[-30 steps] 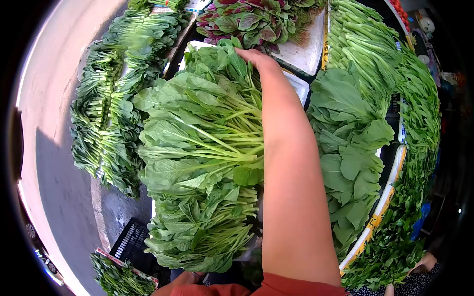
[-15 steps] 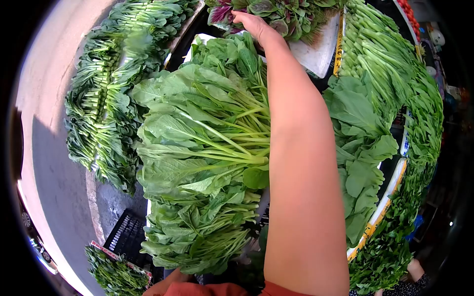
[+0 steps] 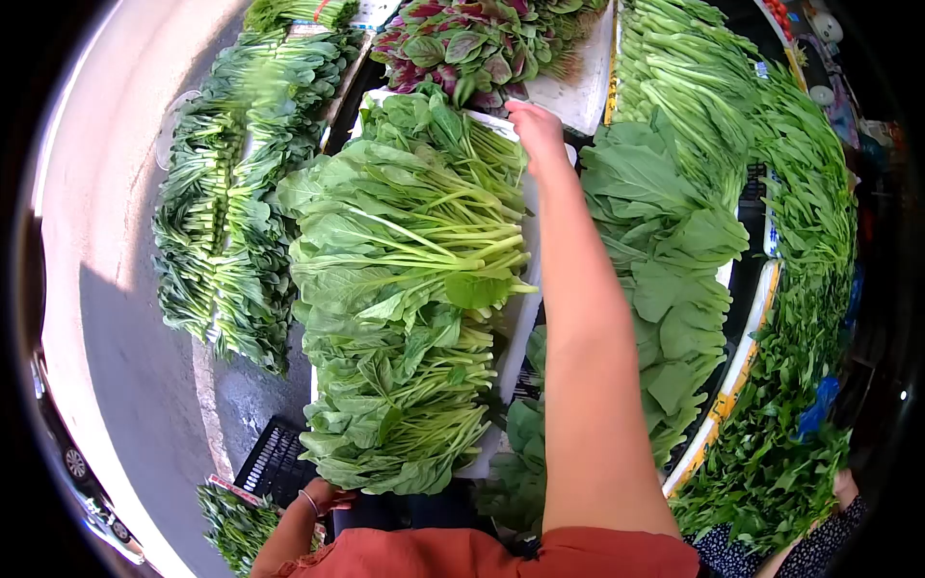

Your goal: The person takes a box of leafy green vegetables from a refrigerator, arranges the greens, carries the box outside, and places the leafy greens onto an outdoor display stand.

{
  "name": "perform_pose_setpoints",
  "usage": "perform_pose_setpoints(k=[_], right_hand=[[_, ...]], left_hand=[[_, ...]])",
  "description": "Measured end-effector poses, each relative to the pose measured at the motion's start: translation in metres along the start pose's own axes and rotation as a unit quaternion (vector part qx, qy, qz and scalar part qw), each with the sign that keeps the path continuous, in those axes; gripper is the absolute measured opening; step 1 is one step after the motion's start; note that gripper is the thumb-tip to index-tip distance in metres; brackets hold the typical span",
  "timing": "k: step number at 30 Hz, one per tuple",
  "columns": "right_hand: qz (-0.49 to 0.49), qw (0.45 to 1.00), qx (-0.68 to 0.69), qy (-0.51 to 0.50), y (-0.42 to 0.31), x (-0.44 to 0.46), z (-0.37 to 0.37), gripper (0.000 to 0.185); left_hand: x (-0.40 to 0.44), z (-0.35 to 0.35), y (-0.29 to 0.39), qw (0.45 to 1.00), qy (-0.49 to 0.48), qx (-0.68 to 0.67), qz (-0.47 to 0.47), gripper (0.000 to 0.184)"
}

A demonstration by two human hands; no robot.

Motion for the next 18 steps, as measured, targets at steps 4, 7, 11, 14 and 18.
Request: perform_pose_setpoints(k=[4,7,11,14,18], right_hand=[[0.043,0.97,0.234,0.044,0.032,-0.095,-0.027,0.033],[0.016,0.964,0.244,0.104,0.039,-0.193,-0.031,0.031],[-0.028,0.943,0.245,0.222,0.087,-0.303,-0.045,0.031],[0.016,0.984,0.105,0.143,0.107,-0.371,-0.012,0.034],[0.096,0.967,-0.098,0.214,0.213,-0.414,-0.029,0.037]], left_hand=[[-0.012,-0.109,0.092,0.954,0.171,-0.012,0.245,0.015],[-0.064,-0.095,0.217,0.921,0.211,-0.091,0.314,0.015],[-0.063,-0.055,0.346,0.902,0.141,-0.004,0.408,0.022],[-0.033,-0.035,0.401,0.922,0.1,0.014,0.375,0.023],[-0.083,0.035,0.455,0.509,0.219,0.508,0.66,0.031]])
Point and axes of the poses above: each hand's wrist, its own x-axis towards the middle knuckle, its own z-axis out of the palm, y = z × x, the point moved 10 cm from there along x, towards the middle knuckle, and after that the axes turned 7 degrees about x, right-handed, at the moved point
